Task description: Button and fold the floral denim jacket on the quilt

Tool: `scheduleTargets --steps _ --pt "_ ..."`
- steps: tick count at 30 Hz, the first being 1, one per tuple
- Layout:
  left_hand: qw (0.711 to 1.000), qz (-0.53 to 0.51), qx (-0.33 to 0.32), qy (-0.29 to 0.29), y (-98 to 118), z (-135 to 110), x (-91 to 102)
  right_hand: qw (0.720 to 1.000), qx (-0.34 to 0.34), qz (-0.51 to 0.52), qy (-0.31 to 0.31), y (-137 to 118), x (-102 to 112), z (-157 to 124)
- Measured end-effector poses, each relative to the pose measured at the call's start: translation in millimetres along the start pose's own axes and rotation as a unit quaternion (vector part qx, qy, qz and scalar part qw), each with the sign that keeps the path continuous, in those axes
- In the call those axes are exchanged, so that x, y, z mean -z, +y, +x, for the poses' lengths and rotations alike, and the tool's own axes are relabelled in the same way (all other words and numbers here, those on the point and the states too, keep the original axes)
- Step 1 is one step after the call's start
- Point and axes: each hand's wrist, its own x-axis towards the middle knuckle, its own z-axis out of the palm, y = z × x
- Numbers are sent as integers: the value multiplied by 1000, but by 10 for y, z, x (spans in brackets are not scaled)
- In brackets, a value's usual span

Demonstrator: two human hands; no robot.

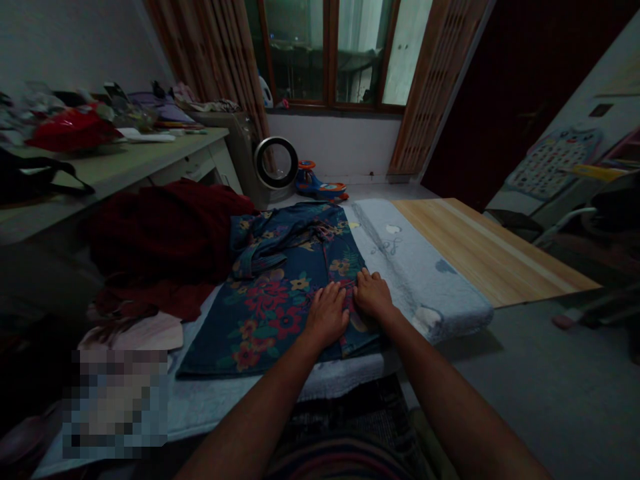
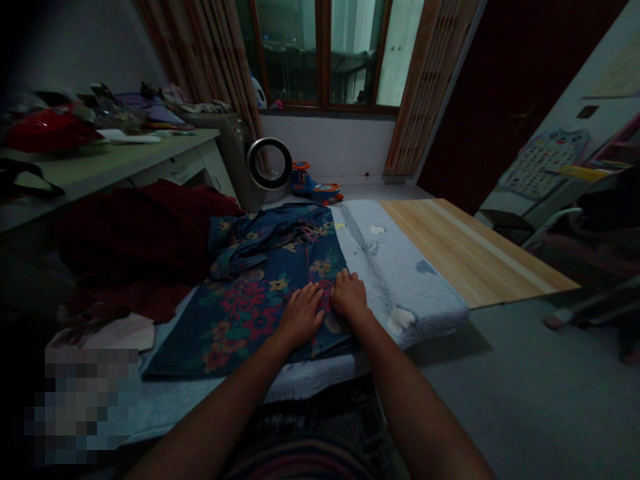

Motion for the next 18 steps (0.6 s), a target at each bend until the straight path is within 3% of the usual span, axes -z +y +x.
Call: scheduleTargets --steps 7,13,18 --pt "1000 -3 -1 -2 -1 -10 4 1000 -8 -6 -22 53 2 192" --pt "1000 -8 -2 -7 -4 -2 31 998 49 10 -40 134 -29 -35" --pt "1000 -13 1 -7 -3 3 36 995 84 40 -30 168 -200 -292"
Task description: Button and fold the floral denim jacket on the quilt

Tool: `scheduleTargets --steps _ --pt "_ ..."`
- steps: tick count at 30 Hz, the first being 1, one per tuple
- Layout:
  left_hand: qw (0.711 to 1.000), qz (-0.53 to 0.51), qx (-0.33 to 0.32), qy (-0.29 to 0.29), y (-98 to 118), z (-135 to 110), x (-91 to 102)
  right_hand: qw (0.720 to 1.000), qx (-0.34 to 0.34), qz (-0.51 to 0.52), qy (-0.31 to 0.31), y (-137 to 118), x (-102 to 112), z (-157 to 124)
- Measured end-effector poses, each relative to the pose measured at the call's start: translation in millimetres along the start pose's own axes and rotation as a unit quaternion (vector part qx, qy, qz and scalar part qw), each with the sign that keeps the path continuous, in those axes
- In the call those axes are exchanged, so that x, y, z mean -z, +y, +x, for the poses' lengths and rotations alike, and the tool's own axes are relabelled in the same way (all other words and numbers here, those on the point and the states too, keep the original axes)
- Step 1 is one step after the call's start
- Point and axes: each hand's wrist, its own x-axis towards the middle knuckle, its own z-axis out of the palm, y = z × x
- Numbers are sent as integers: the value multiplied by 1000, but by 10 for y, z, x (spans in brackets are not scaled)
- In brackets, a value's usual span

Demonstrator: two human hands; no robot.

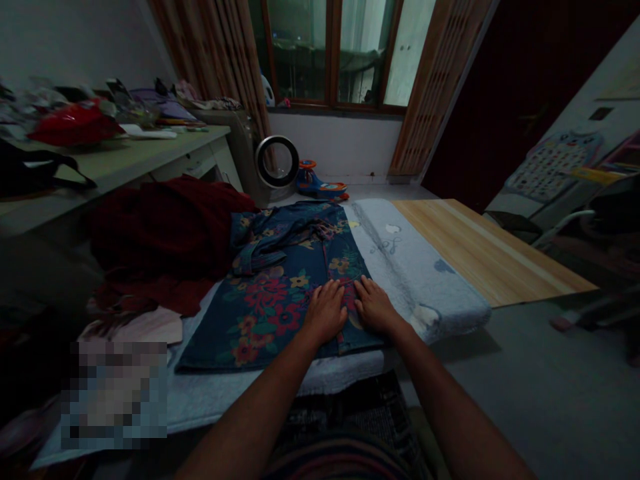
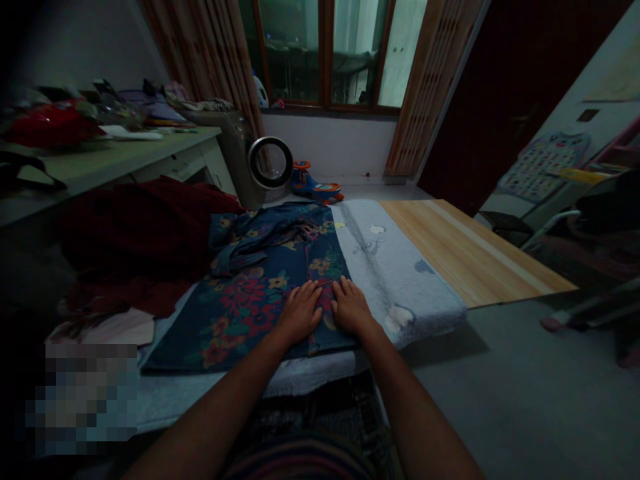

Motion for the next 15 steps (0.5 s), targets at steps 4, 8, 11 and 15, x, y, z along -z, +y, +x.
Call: scheduleTargets --steps 4,8,11,15 --pt "1000 0 2 1 1 0 -5 999 9 8 41 14 -122 -122" --pt "1000 -1 2 7 -13 -5 -18 998 6 18 63 0 -82 -198" --pt "1000 1 -4 14 -15 -12 -30 997 -16 15 74 -44 5 -233" --pt "999 6 -15 33 7 -21 -34 997 -24 -2 69 -59 56 -159"
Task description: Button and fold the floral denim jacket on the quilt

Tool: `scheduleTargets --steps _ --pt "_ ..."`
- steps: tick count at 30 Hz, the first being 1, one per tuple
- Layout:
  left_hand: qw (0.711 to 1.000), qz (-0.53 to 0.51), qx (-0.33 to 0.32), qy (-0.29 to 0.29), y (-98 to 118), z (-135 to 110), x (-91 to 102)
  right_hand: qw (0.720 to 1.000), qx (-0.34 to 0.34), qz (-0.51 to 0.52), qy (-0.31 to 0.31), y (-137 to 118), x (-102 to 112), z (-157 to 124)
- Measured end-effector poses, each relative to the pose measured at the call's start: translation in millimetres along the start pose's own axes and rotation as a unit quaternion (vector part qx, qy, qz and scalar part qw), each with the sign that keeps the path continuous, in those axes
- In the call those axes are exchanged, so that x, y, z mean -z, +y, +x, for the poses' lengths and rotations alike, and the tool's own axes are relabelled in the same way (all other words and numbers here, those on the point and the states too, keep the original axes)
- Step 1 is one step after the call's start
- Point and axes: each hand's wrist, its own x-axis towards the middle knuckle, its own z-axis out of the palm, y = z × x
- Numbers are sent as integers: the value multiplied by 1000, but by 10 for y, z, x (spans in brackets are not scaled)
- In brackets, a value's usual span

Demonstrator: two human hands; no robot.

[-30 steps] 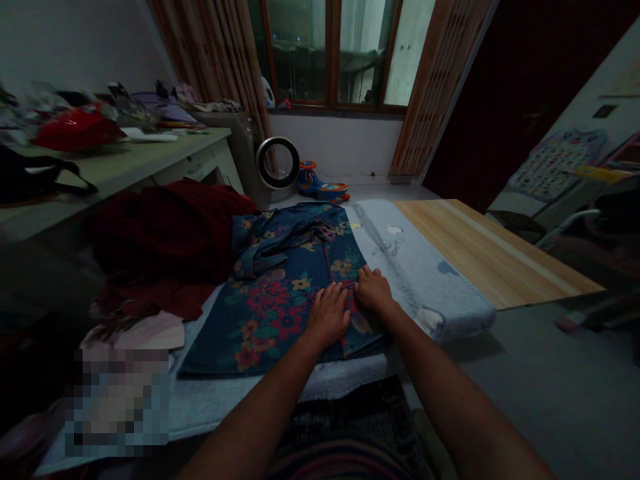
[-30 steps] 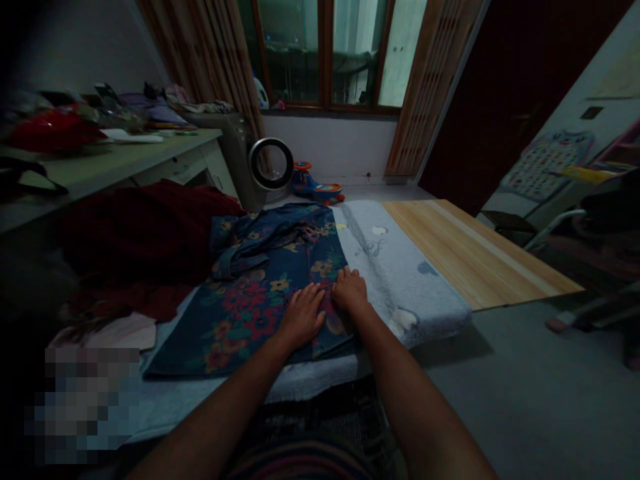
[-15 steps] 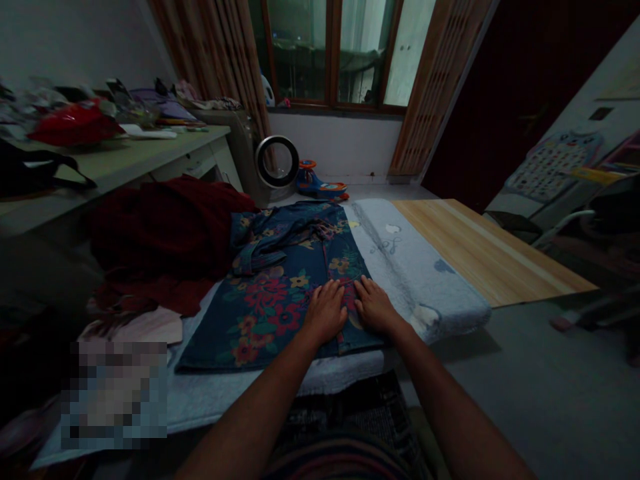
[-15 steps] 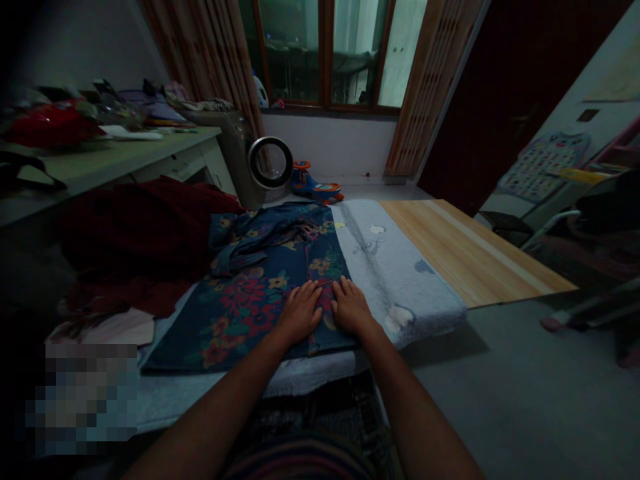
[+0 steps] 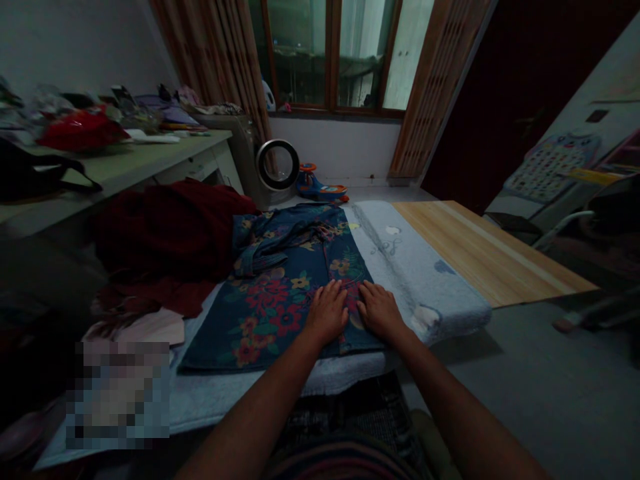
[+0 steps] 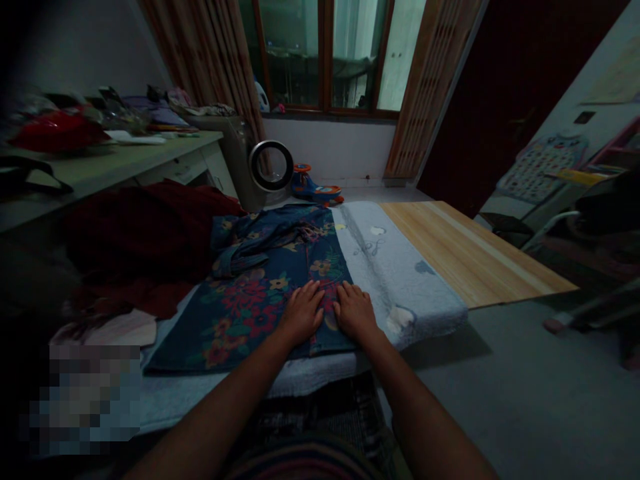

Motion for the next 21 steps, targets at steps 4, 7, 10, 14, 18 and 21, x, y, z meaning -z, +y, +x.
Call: scheduleTargets --steps 4,7,10,14,18,21 --pt "1000 -3 -19 10 15 -8 3 1000 11 -19 -21 94 -78 236" --pt "1000 -12 -20 5 11 -11 2 998 27 -24 -48 193 -120 466" --pt "1000 -16 -21 0 8 -12 10 997 40 -15 -67 259 -117 683" --pt "1000 -20 -20 -12 16 -17 37 997 38 -1 -64 283 -120 860" --pt "999 -20 -17 -22 32 -19 67 999 29 -5 -44 271 -171 851" --pt "999 -18 -15 -27 45 -15 85 999 26 -10 -40 258 -197 756"
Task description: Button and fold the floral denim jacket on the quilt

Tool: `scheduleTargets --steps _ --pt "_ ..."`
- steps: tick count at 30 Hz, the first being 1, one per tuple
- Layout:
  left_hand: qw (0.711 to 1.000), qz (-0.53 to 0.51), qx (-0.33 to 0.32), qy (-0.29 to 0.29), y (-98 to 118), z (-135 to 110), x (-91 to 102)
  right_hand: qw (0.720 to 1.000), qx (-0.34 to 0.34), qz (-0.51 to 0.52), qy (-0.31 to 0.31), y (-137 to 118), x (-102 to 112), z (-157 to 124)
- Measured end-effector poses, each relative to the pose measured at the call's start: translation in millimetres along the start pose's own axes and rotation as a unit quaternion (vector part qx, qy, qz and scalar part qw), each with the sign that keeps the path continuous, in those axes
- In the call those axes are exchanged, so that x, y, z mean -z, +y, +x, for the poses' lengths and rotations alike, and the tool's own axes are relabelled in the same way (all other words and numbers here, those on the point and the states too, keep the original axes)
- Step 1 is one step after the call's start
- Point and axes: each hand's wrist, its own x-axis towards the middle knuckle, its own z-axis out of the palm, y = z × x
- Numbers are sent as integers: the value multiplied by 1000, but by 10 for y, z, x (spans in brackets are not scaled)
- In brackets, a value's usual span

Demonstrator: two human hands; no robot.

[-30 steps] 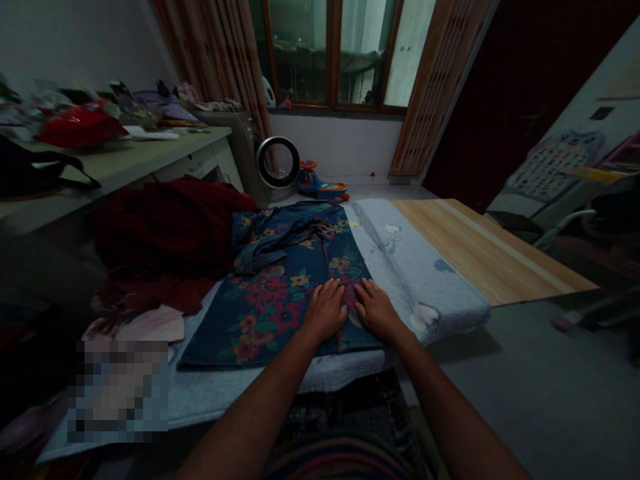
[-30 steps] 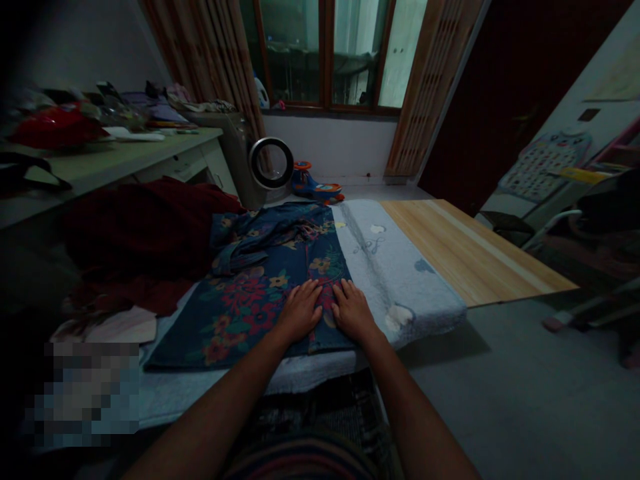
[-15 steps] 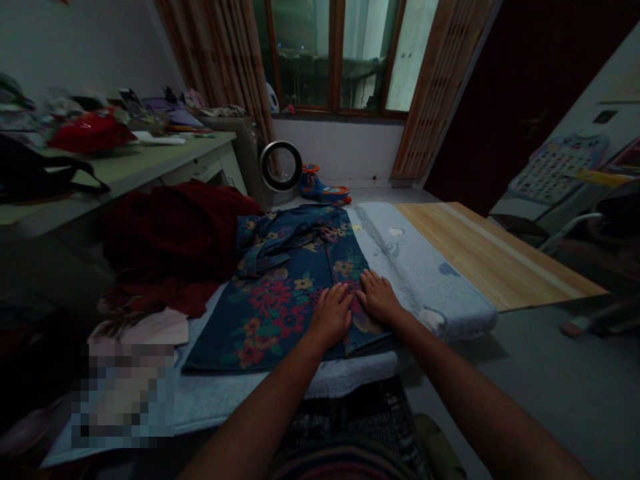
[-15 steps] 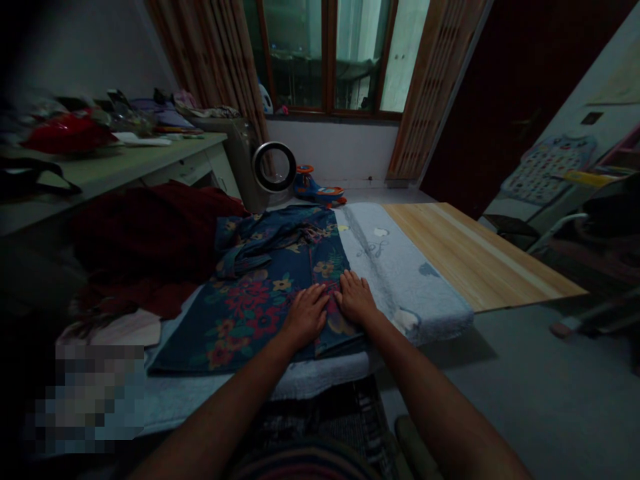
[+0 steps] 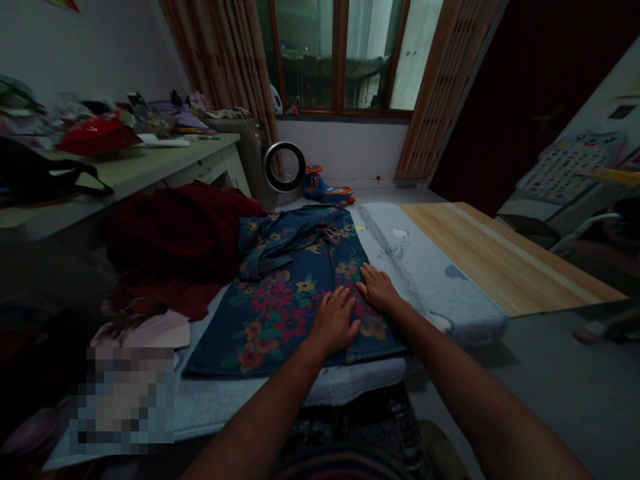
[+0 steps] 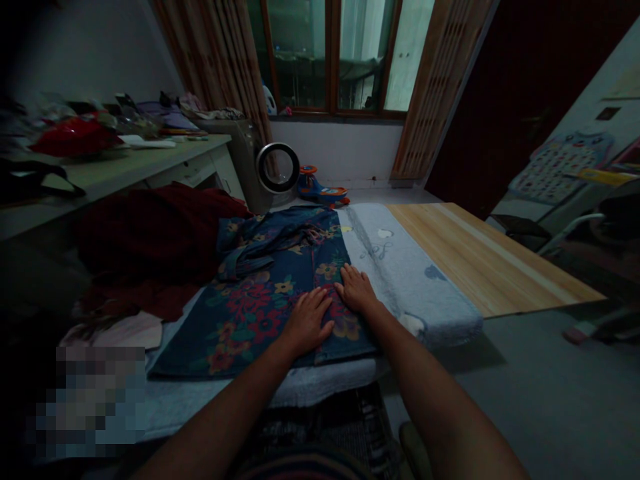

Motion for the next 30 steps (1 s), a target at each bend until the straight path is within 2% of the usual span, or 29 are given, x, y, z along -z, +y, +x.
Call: scheduleTargets --steps 14,20,30 --pt "1000 -19 10 -4 -6 8 1 999 -16 5 -42 -83 14 -692" --pt "1000 -23 7 5 -20 10 -22 1000 -4 21 -5 -76 17 -906" --pt "999 -30 8 4 -40 12 -24 996 17 53 75 -23 -10 -1033"
